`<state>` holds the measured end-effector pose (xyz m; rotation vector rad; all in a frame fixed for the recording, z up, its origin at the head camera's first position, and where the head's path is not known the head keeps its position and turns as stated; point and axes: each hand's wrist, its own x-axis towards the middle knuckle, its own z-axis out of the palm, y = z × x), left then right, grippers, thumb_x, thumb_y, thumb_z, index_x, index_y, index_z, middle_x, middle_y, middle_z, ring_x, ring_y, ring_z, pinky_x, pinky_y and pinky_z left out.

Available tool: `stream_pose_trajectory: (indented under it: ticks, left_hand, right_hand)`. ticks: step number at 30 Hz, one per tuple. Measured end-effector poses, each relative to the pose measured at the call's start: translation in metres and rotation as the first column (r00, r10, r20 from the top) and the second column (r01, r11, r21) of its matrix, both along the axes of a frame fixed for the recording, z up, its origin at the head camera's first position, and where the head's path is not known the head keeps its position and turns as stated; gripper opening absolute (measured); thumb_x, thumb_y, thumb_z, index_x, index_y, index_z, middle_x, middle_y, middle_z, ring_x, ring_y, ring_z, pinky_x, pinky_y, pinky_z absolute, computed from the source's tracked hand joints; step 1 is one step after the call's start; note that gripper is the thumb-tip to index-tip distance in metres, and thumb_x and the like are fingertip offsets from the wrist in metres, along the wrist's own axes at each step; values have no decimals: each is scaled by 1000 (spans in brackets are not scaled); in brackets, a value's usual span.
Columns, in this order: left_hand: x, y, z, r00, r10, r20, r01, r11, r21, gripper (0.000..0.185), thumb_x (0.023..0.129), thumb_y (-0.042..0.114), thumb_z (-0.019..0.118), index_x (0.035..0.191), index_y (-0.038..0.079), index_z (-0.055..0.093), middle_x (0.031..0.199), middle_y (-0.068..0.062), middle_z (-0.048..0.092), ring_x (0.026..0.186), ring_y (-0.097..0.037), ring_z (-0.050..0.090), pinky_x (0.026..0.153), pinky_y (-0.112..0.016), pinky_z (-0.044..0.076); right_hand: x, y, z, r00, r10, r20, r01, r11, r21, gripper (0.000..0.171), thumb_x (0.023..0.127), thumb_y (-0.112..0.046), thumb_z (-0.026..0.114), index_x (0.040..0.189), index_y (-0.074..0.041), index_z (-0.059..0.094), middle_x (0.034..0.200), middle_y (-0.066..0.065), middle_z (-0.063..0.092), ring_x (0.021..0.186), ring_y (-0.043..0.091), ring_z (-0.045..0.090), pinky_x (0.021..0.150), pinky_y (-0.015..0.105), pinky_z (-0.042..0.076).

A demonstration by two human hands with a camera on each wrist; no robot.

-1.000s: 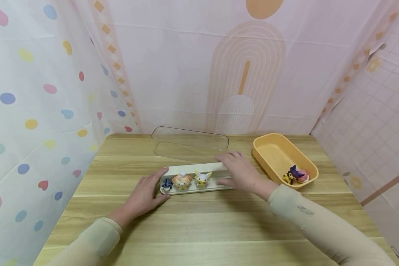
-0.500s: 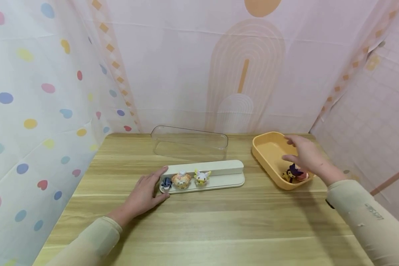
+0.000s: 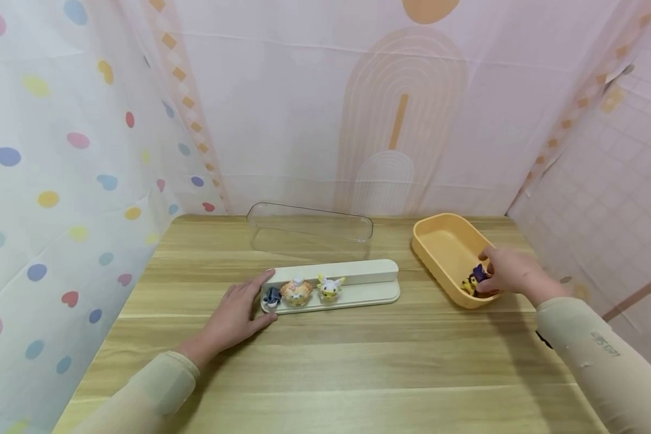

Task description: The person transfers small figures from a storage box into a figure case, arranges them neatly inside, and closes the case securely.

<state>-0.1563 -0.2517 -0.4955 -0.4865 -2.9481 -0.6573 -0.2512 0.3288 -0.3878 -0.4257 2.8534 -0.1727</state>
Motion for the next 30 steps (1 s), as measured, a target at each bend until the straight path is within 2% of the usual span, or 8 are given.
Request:
stream_pose_trajectory:
  ticks: [4, 7, 11, 15, 22, 30]
  left_hand:
    - [-2, 0, 1, 1000, -4, -6, 4, 1000, -2, 98, 93, 42, 84, 171, 25, 26, 158, -22, 56, 140, -51, 55, 122, -74, 32]
    - [-2, 0, 0, 1000, -4, -5, 4, 1000, -4, 99, 93, 42, 84, 171, 25, 26, 158, -22, 56, 140, -51, 55, 122, -75, 31]
    - [-2, 0, 1, 1000, -5, -5, 5, 1000, -5, 98, 93, 42, 84, 171, 25, 26, 157, -22, 57, 140, -51, 55, 122, -74, 32]
    - [-1, 1, 2, 1000, -13, -8, 13, 1000, -2, 98, 93, 41, 84, 170, 24, 27, 156, -22, 58, 140, -50, 56, 121, -72, 34]
    - [-1, 2, 2, 1000, -2, -2, 2, 1000, -2, 99, 92, 41, 85, 170, 24, 27, 157, -23, 57, 140, -51, 55, 122, -72, 34]
    - [1, 0, 0, 1000, 1, 1, -1, 1000, -1, 98, 93, 41, 84, 171, 25, 26, 159, -22, 55, 142, -51, 54, 123, -75, 31]
  right_hand:
    - [1, -8, -13, 998, -5, -68, 7, 999, 34, 69, 84, -41, 89, 130, 5, 64, 106, 21, 76, 90, 35, 71, 77, 56, 58]
    - [0, -15, -22, 991, 2, -137, 2, 1000, 30, 64, 87, -37, 87, 130, 4, 63, 111, 26, 76, 95, 43, 73, 86, 63, 56]
    - [-2, -23, -30, 974, 10, -228, -10, 1000, 3, 61, 88, -30, 87, 131, 3, 59, 109, 30, 76, 99, 49, 73, 92, 69, 51]
    - [-3, -28, -35, 966, -40, -255, 24, 997, -67, 59, 86, -25, 88, 128, 1, 55, 114, 30, 74, 110, 53, 68, 98, 68, 48]
    - [-4, -32, -33, 953, -84, -291, 42, 988, -147, 55, 85, -21, 87, 122, -1, 50, 114, 29, 73, 116, 55, 59, 100, 67, 44]
    - [-1, -34, -22, 922, -57, -382, -21, 980, -198, 56, 83, -16, 89, 126, -4, 56, 110, 27, 76, 122, 61, 55, 103, 71, 42]
